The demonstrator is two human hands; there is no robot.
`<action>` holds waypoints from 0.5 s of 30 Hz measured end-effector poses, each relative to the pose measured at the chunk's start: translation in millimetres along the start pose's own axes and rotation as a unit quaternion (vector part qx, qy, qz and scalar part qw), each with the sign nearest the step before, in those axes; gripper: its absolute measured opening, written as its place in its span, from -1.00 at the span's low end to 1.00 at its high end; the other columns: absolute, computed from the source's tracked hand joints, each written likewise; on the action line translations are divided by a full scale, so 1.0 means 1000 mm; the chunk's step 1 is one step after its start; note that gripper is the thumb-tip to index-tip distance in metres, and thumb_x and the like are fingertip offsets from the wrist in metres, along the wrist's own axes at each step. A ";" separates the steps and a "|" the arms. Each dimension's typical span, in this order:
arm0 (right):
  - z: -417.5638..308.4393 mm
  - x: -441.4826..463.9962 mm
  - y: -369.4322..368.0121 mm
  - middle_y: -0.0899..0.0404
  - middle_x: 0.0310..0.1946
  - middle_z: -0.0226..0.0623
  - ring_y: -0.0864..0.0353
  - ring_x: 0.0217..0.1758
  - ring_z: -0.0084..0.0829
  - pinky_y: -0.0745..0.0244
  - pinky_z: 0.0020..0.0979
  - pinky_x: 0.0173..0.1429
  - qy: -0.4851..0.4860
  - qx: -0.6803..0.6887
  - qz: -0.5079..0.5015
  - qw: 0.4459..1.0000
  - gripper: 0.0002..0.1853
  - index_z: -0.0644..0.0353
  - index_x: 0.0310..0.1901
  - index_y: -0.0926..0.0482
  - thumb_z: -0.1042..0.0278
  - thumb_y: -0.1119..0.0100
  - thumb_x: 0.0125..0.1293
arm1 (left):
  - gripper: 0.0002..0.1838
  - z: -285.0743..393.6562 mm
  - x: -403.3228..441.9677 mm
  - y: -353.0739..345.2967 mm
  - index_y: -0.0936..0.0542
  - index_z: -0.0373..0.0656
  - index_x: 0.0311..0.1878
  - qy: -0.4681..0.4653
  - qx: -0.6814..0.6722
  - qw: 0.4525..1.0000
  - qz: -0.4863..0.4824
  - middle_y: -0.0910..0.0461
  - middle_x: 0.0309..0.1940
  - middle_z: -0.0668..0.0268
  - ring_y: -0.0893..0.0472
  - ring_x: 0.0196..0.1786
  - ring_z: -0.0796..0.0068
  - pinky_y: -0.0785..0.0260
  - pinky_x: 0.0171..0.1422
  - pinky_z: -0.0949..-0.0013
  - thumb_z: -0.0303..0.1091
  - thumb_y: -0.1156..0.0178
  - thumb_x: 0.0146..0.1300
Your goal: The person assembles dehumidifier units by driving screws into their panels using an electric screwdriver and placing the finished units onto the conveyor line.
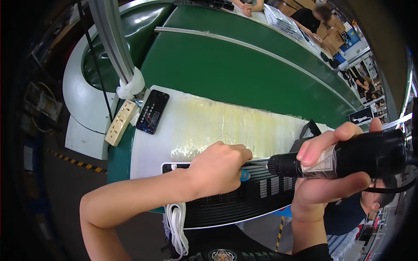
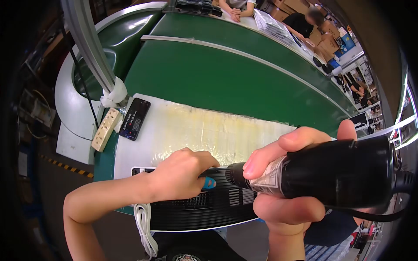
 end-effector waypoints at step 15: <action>-0.008 0.000 0.056 -0.43 -0.27 -0.17 -0.41 -0.55 -0.46 -0.55 -0.35 -0.31 0.052 0.000 0.118 0.992 -0.22 0.29 0.28 -0.12 -0.28 0.15 0.33 | -0.66 0.012 -0.025 0.024 -0.59 -0.29 -0.07 -0.047 0.090 0.993 0.052 -0.62 -0.22 0.09 -0.61 -0.16 -0.01 -0.47 -0.02 0.10 -0.48 -0.28 0.02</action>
Point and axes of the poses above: each hand's wrist, its own x-axis towards the middle knuckle, its own y-axis out of the back of the hand, z = x × y, the point moved 4 cm from there along x, towards the middle knuckle
